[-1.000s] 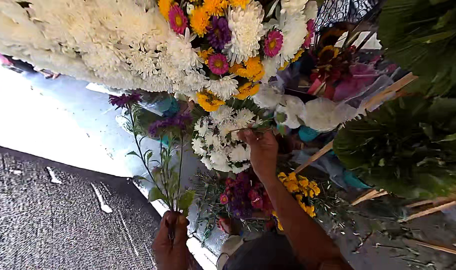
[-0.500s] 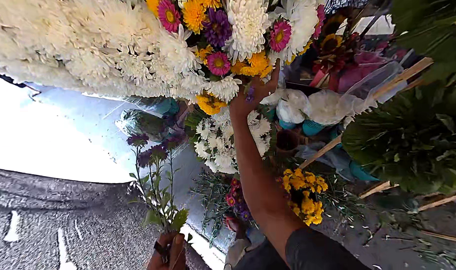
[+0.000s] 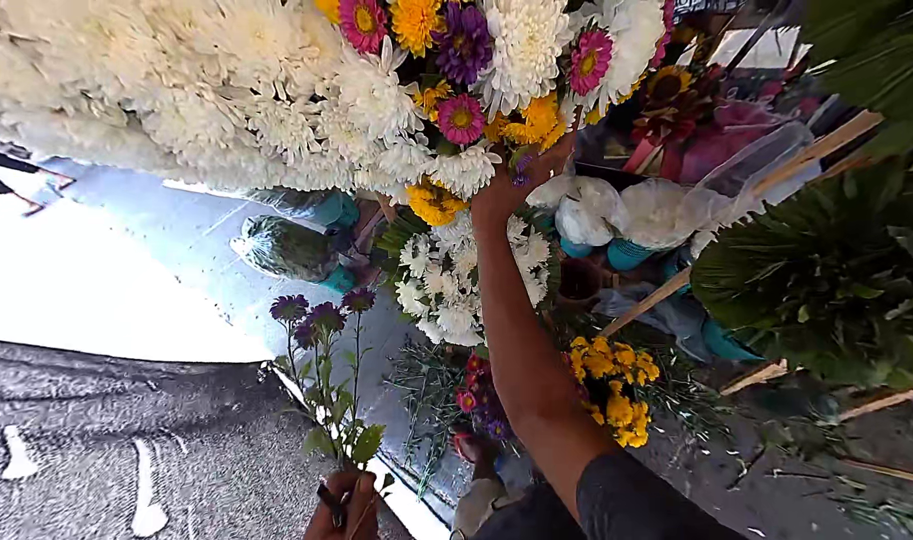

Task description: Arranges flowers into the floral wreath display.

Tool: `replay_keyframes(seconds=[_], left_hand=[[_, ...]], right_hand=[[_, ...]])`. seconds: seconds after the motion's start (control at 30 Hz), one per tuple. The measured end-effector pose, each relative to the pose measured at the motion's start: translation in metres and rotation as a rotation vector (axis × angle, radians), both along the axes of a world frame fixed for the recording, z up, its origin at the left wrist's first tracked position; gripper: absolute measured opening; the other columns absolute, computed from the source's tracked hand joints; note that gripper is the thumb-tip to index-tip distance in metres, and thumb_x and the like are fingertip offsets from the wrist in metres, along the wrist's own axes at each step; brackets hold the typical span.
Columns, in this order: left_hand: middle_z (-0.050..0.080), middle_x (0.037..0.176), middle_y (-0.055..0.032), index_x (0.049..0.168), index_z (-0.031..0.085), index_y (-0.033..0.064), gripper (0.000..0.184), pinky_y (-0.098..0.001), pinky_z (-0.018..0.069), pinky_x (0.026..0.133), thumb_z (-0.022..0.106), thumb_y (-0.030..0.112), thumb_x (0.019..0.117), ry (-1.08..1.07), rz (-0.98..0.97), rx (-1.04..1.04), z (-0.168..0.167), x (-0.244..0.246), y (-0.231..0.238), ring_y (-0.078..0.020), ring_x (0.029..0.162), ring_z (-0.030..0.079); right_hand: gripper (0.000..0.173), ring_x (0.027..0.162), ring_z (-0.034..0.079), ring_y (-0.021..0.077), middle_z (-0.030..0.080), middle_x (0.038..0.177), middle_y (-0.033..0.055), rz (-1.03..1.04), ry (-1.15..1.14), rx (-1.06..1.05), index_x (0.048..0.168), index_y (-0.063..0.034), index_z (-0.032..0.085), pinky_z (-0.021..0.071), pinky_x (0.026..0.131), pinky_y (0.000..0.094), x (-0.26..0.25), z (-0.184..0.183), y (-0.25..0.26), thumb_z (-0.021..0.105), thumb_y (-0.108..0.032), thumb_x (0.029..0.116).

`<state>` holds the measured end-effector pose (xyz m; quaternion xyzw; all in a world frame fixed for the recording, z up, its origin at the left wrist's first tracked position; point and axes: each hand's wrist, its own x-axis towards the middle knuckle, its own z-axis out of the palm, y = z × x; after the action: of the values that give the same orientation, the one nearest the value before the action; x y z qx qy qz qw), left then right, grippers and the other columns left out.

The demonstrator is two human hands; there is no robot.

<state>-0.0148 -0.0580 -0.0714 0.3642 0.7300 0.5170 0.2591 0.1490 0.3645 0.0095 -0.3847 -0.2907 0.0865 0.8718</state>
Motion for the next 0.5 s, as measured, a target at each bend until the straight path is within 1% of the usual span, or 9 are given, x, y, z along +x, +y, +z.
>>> replay_keyframes(seconds=[0.07,0.13,0.2,0.23,0.27,0.37,0.43,0.47,0.5], left_hand=[[0.056,0.065,0.0135,0.097,0.062,0.0122,0.008,-0.018,0.0429,0.044,0.055,0.011,0.0997,-0.011,-0.023,0.011,0.0,-0.001,-0.002,0.0018,0.047,0.046],[0.058,0.07,0.0139,0.098,0.064,0.0129,0.006,-0.0177,0.0441,0.046,0.058,0.012,0.0994,-0.007,-0.05,0.042,-0.003,-0.004,-0.006,0.0027,0.05,0.047],[0.058,0.069,0.0145,0.097,0.064,0.0128,0.005,-0.0174,0.0442,0.046,0.058,0.012,0.0985,0.009,-0.041,0.055,-0.006,-0.006,-0.009,0.0031,0.05,0.048],[0.057,0.068,0.014,0.097,0.063,0.0116,0.006,-0.0176,0.0441,0.046,0.058,0.011,0.0986,0.012,-0.03,0.048,-0.007,-0.006,-0.01,0.0027,0.05,0.048],[0.056,0.067,0.0136,0.098,0.063,0.0109,0.006,-0.0177,0.0442,0.047,0.057,0.011,0.0992,0.007,-0.023,0.04,-0.006,-0.005,-0.012,0.0024,0.05,0.048],[0.055,0.065,0.0136,0.097,0.063,0.012,0.007,-0.0185,0.0439,0.046,0.056,0.012,0.0995,-0.011,-0.003,0.038,-0.009,-0.005,-0.016,0.0015,0.049,0.047],[0.055,0.064,0.0135,0.097,0.063,0.0122,0.007,-0.0188,0.0429,0.045,0.056,0.012,0.0999,-0.008,0.004,0.043,-0.011,-0.006,-0.02,0.0014,0.048,0.046],[0.054,0.064,0.0126,0.097,0.062,0.0109,0.007,-0.0188,0.0429,0.045,0.056,0.012,0.1002,-0.008,0.01,0.042,-0.011,-0.006,-0.021,0.0009,0.048,0.046],[0.054,0.064,0.0109,0.097,0.061,0.0079,0.007,-0.0186,0.0434,0.046,0.055,0.01,0.1001,-0.016,0.026,0.025,-0.004,-0.001,-0.02,0.0008,0.048,0.046]], right_hand=[[0.081,0.146,0.03,0.0303,0.027,0.157,0.0298,0.065,0.071,-0.002,0.152,0.0124,0.027,0.0291,0.121,0.0348,-0.003,0.005,-0.002,0.067,0.0,0.0825],[0.086,0.143,0.034,0.0327,0.029,0.155,0.0322,0.086,0.123,-0.069,0.154,0.0129,0.02,0.0335,0.118,0.0353,-0.003,0.007,0.0,0.068,0.0,0.0843],[0.083,0.145,0.031,0.04,0.027,0.156,0.0346,0.052,0.073,-0.105,0.149,0.0131,0.032,0.0314,0.119,0.0434,0.0,-0.004,0.009,0.072,-0.005,0.0788],[0.073,0.145,0.029,0.0421,0.028,0.155,0.0346,0.052,0.044,-0.095,0.14,0.013,0.045,0.0303,0.12,0.0475,0.001,-0.01,0.008,0.075,-0.005,0.0766],[0.054,0.145,0.03,0.0429,0.032,0.154,0.0337,0.034,0.017,-0.068,0.122,0.0111,0.06,0.0303,0.119,0.0505,0.002,-0.014,0.004,0.078,-0.006,0.0746],[0.017,0.148,0.027,0.0394,0.033,0.156,0.0285,0.04,-0.063,-0.034,0.092,-0.003,0.074,0.0313,0.12,0.0482,0.004,-0.018,-0.009,0.078,-0.008,0.0761],[0.014,0.15,0.026,0.0396,0.031,0.158,0.0301,0.014,-0.112,0.002,0.093,-0.004,0.076,0.0296,0.121,0.0476,0.002,-0.02,-0.007,0.074,-0.002,0.0791],[0.018,0.147,0.032,0.0343,0.035,0.156,0.0264,0.047,-0.063,0.015,0.098,-0.0016,0.073,0.0329,0.119,0.046,-0.002,-0.024,-0.003,0.073,-0.001,0.0799],[0.023,0.138,0.044,0.0266,0.047,0.147,0.0209,0.086,0.048,0.021,0.103,0.0023,0.069,0.0413,0.114,0.0426,-0.005,-0.02,-0.006,0.072,0.004,0.0799]])
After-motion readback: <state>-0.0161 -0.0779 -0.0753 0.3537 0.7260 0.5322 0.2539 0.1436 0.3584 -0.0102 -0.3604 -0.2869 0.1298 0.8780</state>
